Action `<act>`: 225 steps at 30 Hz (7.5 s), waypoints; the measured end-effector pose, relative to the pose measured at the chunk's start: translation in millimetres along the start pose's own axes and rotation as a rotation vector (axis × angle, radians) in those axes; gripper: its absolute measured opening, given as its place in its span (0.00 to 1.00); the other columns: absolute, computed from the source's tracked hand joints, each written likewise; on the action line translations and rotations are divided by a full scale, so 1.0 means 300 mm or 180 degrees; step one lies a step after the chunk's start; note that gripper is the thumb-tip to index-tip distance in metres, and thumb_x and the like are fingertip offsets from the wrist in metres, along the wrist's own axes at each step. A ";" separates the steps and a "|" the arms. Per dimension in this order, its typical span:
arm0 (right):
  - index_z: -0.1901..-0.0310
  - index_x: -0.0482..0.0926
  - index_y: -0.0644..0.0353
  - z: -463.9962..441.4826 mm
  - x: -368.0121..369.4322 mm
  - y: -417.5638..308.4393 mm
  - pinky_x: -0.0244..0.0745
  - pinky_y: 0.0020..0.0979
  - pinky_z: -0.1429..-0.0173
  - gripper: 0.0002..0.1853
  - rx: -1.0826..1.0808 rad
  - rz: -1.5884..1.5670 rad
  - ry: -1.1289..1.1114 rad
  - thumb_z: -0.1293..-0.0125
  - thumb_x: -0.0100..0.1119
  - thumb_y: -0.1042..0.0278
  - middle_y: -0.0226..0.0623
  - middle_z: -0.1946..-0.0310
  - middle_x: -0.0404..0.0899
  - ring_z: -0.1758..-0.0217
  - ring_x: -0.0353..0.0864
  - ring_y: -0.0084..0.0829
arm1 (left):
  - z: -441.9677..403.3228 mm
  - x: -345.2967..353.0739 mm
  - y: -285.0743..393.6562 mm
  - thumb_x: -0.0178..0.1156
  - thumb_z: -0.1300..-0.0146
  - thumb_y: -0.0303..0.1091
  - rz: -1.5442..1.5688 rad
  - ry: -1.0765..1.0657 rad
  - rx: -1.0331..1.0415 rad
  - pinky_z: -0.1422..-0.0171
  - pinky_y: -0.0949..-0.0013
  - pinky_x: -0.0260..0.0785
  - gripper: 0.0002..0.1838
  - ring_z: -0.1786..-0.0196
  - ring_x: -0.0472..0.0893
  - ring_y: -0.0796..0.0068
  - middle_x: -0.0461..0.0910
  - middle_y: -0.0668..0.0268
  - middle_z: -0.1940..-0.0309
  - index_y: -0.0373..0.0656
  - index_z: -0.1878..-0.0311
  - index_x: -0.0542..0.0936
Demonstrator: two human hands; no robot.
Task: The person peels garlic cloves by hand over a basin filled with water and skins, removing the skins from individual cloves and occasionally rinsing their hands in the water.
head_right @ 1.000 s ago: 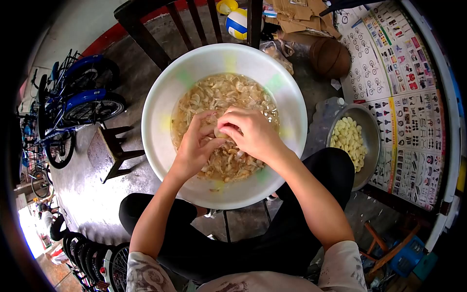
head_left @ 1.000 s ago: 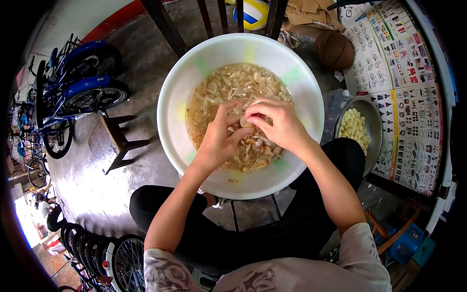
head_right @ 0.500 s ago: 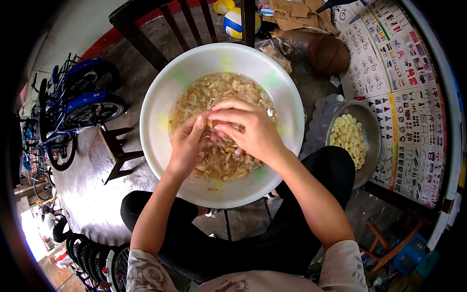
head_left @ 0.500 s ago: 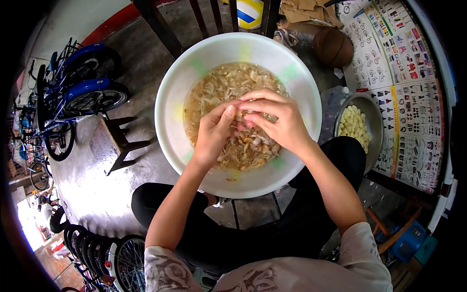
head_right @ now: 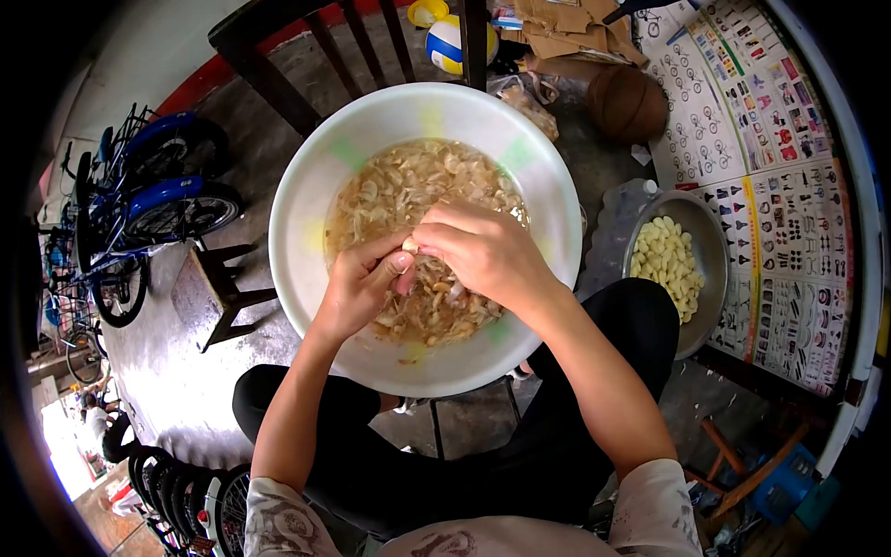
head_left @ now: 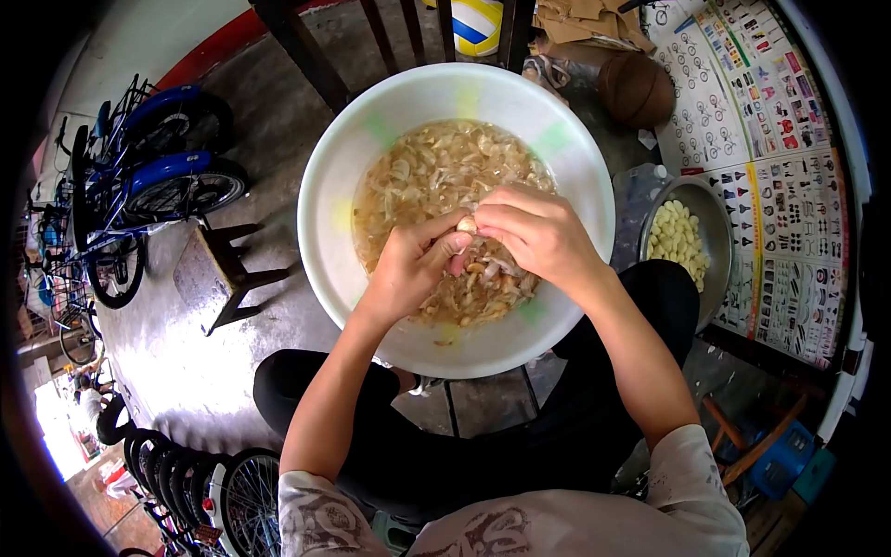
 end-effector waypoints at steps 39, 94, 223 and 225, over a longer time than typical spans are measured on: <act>0.69 0.82 0.60 0.012 0.023 -0.090 0.74 0.29 0.73 0.03 -0.0974 0.0549 -0.0017 0.46 0.66 0.76 0.30 0.68 0.81 0.72 0.81 0.29 | 0.047 -0.007 -0.075 0.48 0.20 0.36 0.1022 -0.0231 -0.0739 0.43 0.63 0.82 0.21 0.43 0.79 0.69 0.78 0.55 0.41 0.30 0.34 0.73; 0.66 0.85 0.67 0.063 0.105 0.076 0.81 0.28 0.60 0.07 0.1195 -0.0642 0.0226 0.47 0.65 0.87 0.40 0.68 0.86 0.66 0.88 0.34 | 0.065 -0.010 0.101 0.56 0.38 0.13 -0.1499 0.1012 0.1144 0.49 0.53 0.80 0.30 0.47 0.83 0.41 0.81 0.41 0.47 0.39 0.32 0.66; 0.37 0.75 0.71 0.125 0.208 0.226 0.81 0.27 0.45 0.18 0.2555 -0.2364 -0.0299 0.26 0.54 0.79 0.42 0.50 0.84 0.51 0.86 0.27 | 0.004 -0.130 0.047 0.64 0.36 0.20 -0.0406 0.1349 0.0679 0.56 0.72 0.79 0.09 0.59 0.86 0.73 0.85 0.59 0.59 0.34 0.53 0.85; 0.37 0.75 0.71 0.130 0.211 0.223 0.82 0.27 0.45 0.17 0.2568 -0.2328 -0.0273 0.26 0.54 0.79 0.42 0.50 0.84 0.52 0.86 0.27 | 0.007 -0.127 0.055 0.64 0.37 0.20 -0.0473 0.1396 0.0741 0.56 0.72 0.79 0.08 0.60 0.86 0.72 0.85 0.59 0.60 0.33 0.55 0.85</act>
Point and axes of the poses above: each hand's wrist, its own z-axis away from the middle knuckle, its own x-axis out of the palm, y = z × x, the point moved 10 cm from there along -z, towards the middle knuckle
